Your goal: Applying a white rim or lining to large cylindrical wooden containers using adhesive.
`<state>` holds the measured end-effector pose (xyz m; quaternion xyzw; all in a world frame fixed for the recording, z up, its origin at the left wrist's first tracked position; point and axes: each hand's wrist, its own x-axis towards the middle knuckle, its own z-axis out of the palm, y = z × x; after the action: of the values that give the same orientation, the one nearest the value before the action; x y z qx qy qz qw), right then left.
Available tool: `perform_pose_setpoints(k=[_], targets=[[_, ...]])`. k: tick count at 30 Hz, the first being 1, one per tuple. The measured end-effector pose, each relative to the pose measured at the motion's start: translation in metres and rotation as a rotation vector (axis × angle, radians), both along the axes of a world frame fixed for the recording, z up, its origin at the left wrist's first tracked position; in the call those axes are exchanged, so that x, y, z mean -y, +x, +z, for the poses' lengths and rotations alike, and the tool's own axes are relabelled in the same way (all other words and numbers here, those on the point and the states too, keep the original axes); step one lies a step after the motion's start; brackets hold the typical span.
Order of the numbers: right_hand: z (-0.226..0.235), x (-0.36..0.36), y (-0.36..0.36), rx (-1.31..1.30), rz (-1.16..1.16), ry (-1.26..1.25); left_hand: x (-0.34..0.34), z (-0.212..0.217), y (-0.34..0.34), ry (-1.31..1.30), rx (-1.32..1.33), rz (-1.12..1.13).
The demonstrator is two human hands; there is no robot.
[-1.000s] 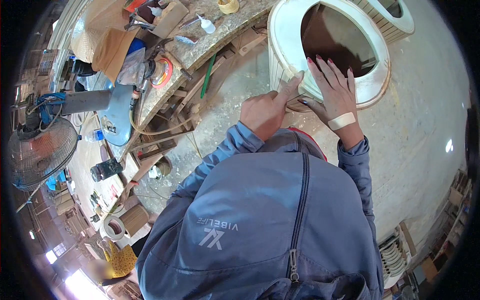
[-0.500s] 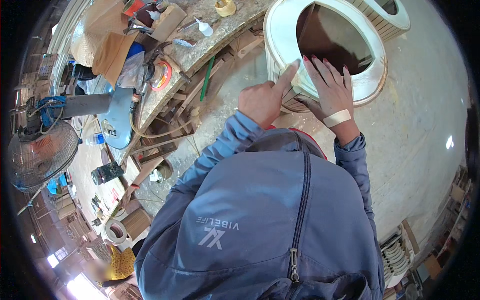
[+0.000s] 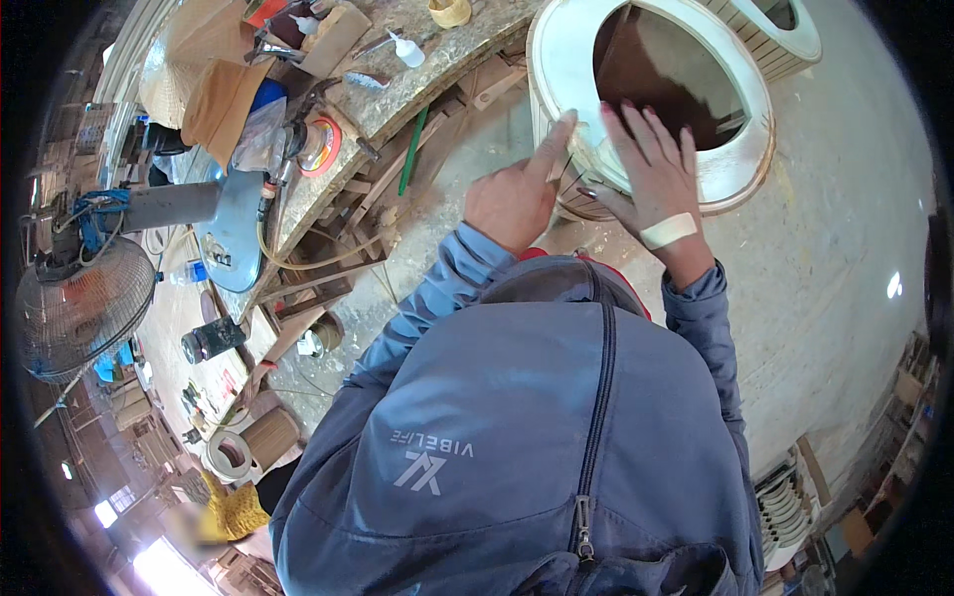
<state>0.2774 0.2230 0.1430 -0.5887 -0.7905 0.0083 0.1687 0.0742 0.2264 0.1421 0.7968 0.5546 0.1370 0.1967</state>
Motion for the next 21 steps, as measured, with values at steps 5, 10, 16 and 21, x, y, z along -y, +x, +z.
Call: perform_pose_setpoints(k=[5,10,16,21], targets=[[0.003,0.002,0.008,0.053,-0.001,-0.011,0.019,0.002,0.005,-0.022,0.058,-0.059],[0.002,0.002,0.006,0.091,-0.022,-0.03,0.024,-0.001,0.006,0.118,-0.032,-0.118],[0.004,0.002,0.003,0.071,-0.026,-0.043,0.009,-0.004,0.013,0.091,-0.066,-0.064],[0.006,0.004,0.001,0.025,0.008,-0.004,-0.001,0.005,-0.005,-0.055,0.213,-0.035]])
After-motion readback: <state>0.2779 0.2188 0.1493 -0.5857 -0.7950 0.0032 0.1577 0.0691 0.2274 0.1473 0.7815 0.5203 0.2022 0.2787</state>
